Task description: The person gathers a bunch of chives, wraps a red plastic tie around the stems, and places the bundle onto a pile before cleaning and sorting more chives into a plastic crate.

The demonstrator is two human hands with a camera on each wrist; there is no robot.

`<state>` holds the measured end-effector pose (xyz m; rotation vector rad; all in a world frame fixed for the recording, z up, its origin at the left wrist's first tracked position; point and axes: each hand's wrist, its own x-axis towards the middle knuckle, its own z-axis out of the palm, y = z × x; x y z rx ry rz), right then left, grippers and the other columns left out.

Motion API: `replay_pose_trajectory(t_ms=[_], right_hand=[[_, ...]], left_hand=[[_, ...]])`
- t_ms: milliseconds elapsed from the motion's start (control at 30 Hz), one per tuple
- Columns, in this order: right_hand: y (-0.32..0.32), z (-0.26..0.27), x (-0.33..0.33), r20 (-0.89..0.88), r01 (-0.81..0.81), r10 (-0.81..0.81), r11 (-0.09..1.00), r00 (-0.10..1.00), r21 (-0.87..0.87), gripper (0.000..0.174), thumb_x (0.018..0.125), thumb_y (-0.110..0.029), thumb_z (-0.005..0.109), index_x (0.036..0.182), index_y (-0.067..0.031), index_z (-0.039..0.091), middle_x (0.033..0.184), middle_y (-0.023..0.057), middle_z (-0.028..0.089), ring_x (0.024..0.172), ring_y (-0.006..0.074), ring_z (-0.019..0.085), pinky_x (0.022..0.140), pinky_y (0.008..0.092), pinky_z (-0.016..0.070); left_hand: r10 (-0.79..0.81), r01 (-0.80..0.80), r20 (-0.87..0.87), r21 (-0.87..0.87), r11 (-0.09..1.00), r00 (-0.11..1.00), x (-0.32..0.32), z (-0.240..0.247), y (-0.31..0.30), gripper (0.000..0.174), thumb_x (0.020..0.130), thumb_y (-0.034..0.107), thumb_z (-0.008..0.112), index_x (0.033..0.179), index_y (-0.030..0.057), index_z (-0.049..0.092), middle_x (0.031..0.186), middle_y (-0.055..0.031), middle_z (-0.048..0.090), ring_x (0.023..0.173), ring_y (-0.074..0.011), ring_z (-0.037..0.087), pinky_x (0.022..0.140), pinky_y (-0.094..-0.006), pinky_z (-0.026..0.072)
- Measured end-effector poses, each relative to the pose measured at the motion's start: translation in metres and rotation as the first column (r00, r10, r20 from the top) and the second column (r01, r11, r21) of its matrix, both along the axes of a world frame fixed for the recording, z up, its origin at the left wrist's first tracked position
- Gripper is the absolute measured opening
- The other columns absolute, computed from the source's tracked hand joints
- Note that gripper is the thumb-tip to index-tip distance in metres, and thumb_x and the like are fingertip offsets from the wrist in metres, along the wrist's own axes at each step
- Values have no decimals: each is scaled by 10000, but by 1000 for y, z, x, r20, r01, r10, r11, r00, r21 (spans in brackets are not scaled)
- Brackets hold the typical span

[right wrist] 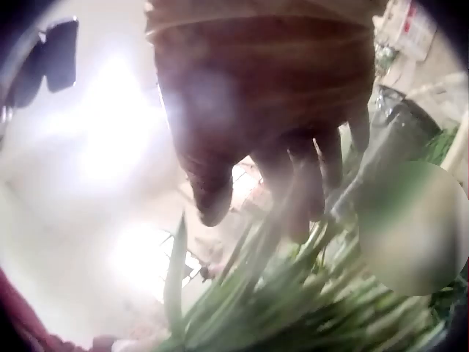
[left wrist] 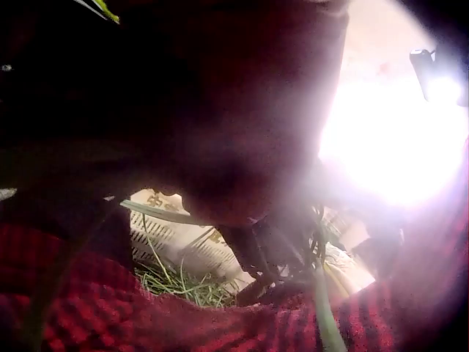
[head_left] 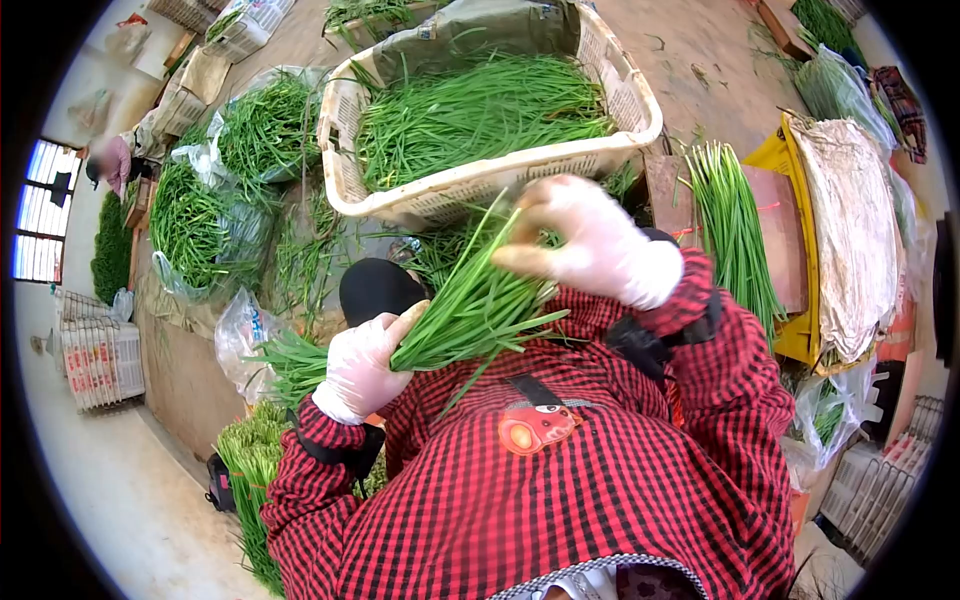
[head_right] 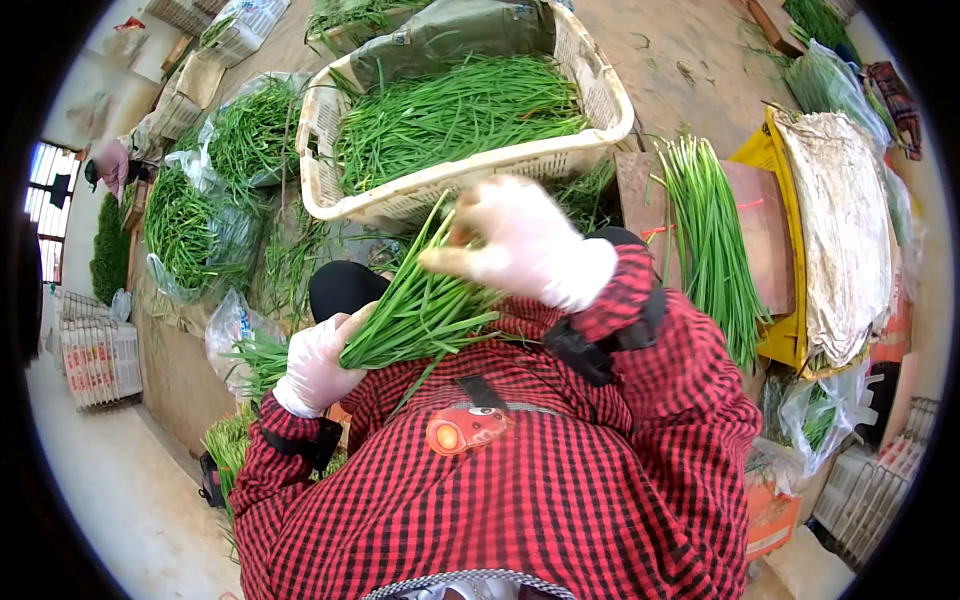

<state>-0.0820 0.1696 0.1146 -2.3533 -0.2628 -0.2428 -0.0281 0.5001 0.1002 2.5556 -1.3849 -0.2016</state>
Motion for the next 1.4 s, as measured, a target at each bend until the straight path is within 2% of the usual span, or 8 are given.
replay_pose_trajectory(t_ms=[233, 367, 533, 633, 867, 1100, 1233, 1400], right_hand=[[3, -30, 10, -122, 139, -89, 850, 989, 507, 230, 858, -173, 700, 968, 29, 712, 949, 177, 701, 910, 306, 683, 832, 389, 538], [-25, -33, 4, -46, 198, -205, 825, 978, 530, 191, 929, -172, 677, 960, 11, 719, 879, 101, 718, 779, 165, 653, 734, 321, 536], [-108, -65, 2, -60, 527, -525, 836, 849, 154, 267, 956, -248, 683, 1033, 6, 712, 851, 92, 726, 771, 184, 669, 713, 325, 526], [-85, -56, -9, 30, 456, -512, 790, 859, 409, 368, 937, -290, 728, 1161, -2, 675, 883, 83, 729, 826, 197, 685, 771, 332, 534], [0, -12, 8, 255, 191, -174, 981, 951, -45, 510, 879, -522, 688, 1010, -29, 701, 1348, 253, 574, 1319, 434, 474, 1126, 523, 347], [-15, -48, 26, 448, 145, -170, 985, 878, 91, 117, 796, -160, 676, 820, -47, 663, 946, 125, 666, 955, 341, 632, 887, 467, 485], [-60, -55, 18, 244, 477, -436, 868, 866, -139, 84, 803, -136, 659, 778, -56, 654, 868, 142, 647, 844, 357, 620, 793, 466, 482], [-21, 15, -12, 276, 64, -34, 993, 961, -99, 547, 779, -315, 800, 1209, -24, 630, 1186, 180, 645, 1136, 346, 610, 990, 477, 480]], left_hand=[[89, -145, -406, -111, 983, 909, -3, 4, -6, 816, 700, 46, 773, 1469, 71, 503, 1183, -120, 710, 1030, -218, 726, 898, -320, 559], [-91, -554, -982, -170, 815, 167, -4, 1, -7, 881, 740, -65, 739, 1541, 53, 393, 1276, -71, 680, 1201, -145, 615, 1045, -330, 473], [-31, -513, -990, -96, 853, 134, 4, -10, 6, 625, 706, 39, 774, 1300, -19, 589, 1156, -140, 708, 975, -209, 688, 867, -313, 538], [-72, -516, -993, -17, 856, -88, 15, -12, 12, 555, 720, 179, 775, 1209, -46, 636, 1068, -186, 720, 798, -210, 691, 708, -306, 548], [26, -562, -998, -9, 827, 54, 6, -1, -9, 538, 750, 245, 750, 1189, -47, 642, 1050, -164, 722, 716, -168, 639, 669, -301, 525], [3, -608, -965, -164, 777, 264, -4, -17, 2, 486, 800, -28, 747, 1269, 20, 630, 1140, -46, 713, 995, -131, 665, 922, -310, 530], [10, -583, -942, -199, 788, 334, -5, -16, 5, 453, 820, -3, 749, 1259, 13, 638, 1178, -55, 715, 1052, -128, 663, 963, -316, 520], [42, -557, -915, -208, 804, 401, -5, -16, -2, 467, 821, 8, 743, 1272, -1, 625, 1177, -56, 714, 1061, -130, 659, 971, -318, 516]])
